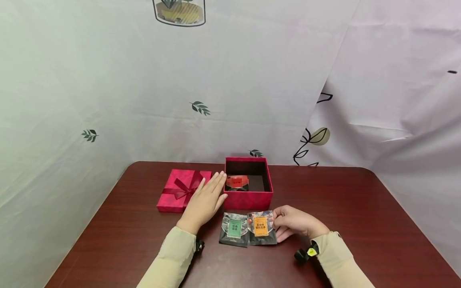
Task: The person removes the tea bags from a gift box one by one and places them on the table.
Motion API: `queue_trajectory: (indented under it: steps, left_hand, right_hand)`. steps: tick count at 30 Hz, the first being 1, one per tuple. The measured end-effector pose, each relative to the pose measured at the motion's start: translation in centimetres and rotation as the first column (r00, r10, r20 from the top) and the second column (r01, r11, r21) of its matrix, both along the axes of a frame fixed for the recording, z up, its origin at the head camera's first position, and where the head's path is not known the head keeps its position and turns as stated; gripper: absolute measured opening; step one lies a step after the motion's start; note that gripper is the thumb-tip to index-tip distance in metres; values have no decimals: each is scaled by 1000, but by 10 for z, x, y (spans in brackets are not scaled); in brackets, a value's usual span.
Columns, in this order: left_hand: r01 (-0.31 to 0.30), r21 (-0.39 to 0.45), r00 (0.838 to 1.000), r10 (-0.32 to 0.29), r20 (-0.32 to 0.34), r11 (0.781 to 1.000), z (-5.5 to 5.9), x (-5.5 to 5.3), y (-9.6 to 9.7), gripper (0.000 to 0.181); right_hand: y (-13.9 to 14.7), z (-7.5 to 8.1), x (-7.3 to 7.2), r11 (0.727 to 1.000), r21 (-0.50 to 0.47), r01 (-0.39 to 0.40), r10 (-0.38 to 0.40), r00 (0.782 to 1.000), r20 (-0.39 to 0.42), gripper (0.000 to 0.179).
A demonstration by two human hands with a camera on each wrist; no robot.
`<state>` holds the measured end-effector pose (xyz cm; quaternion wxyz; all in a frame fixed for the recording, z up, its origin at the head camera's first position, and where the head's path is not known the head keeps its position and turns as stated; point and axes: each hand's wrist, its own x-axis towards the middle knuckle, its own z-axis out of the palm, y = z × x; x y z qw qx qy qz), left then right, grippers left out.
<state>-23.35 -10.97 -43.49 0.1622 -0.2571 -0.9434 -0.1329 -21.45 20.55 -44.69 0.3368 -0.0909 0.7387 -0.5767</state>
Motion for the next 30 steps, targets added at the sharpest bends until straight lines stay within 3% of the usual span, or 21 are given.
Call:
queue_trajectory:
  steps: [21,30]
  left_hand:
    - [-5,-6,1000,5,17,1000,0,-1,0,65]
    - [-1,3,1000,1,22,1000,1,0,0,65]
  right_hand:
    - [-7,7,8,975,224,1,25,993,-113,29]
    - [-11,14,13,949,310,60,3,980,-198,33]
